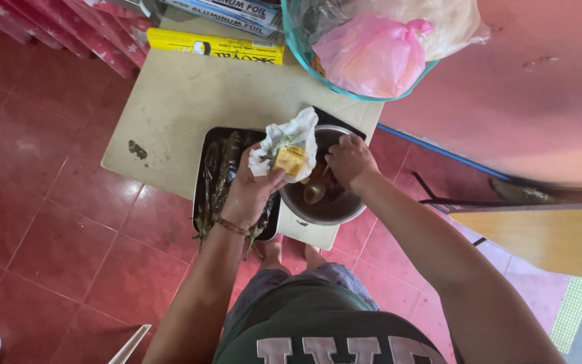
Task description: Grilling meat skewers on a charcoal grill and preparing a sauce by mixing ingredients in a bowl.
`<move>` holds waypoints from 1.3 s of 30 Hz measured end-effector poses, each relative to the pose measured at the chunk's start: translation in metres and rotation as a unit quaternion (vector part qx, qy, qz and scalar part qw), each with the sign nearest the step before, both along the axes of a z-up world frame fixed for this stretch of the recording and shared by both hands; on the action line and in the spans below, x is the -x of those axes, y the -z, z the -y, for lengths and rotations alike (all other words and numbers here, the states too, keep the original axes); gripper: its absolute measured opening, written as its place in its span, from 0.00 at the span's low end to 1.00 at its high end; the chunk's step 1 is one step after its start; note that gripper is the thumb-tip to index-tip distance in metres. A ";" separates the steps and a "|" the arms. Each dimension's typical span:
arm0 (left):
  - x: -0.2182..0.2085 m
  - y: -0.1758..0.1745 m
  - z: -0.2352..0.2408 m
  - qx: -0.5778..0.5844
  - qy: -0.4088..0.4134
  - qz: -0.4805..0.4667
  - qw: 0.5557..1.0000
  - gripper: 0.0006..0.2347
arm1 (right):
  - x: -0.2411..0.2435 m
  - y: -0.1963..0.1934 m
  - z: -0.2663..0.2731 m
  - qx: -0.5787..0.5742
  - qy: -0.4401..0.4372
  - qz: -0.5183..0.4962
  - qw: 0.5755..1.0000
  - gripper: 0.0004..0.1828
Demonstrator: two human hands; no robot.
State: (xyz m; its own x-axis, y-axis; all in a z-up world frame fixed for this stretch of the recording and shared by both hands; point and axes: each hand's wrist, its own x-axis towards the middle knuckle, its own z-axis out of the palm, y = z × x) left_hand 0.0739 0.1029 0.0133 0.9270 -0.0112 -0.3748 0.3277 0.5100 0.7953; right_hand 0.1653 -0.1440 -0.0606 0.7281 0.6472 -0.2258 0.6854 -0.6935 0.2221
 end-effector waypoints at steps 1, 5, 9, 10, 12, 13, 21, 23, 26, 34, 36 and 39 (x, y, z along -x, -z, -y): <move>0.002 0.001 0.002 0.000 -0.004 0.000 1.000 0.33 | -0.002 -0.003 -0.002 0.000 -0.004 0.000 1.000 0.11; 0.009 0.007 0.005 -0.024 -0.009 0.025 0.999 0.36 | 0.000 -0.010 -0.006 0.105 -0.006 -0.047 0.993 0.12; 0.011 0.020 0.006 -0.014 -0.002 0.032 0.999 0.37 | 0.021 -0.005 0.014 0.089 0.010 -0.063 0.994 0.12; 0.011 0.022 0.008 -0.014 -0.002 0.032 0.999 0.37 | 0.030 -0.004 0.016 0.088 0.011 -0.063 0.994 0.12; 0.007 0.025 0.015 -0.010 -0.005 0.034 0.999 0.37 | 0.046 -0.003 0.023 0.055 0.018 0.030 0.998 0.13; 0.005 0.027 0.016 -0.009 -0.003 0.034 0.999 0.37 | 0.046 -0.003 0.025 0.056 0.021 0.031 0.998 0.13; -0.004 0.025 0.027 -0.125 0.029 0.044 0.991 0.36 | 0.079 -0.034 0.032 -0.067 0.186 -0.182 0.963 0.13; -0.004 0.018 0.036 -0.125 0.021 0.038 0.991 0.36 | 0.090 -0.027 0.035 -0.059 0.195 -0.172 0.964 0.11; -0.005 0.026 0.044 -0.125 0.003 0.018 0.992 0.33 | 0.098 -0.021 0.031 -0.047 0.216 -0.175 0.959 0.11; -0.015 0.026 0.059 -0.117 -0.011 -0.029 0.993 0.27 | 0.092 -0.045 0.009 -0.013 0.220 -0.238 0.946 0.16; -0.014 0.020 0.058 -0.148 -0.004 -0.046 0.988 0.26 | 0.091 -0.052 0.007 0.006 0.179 -0.236 0.955 0.17; -0.014 0.020 0.058 -0.215 0.021 -0.048 0.975 0.26 | 0.087 -0.043 0.007 0.030 0.183 -0.259 0.948 0.17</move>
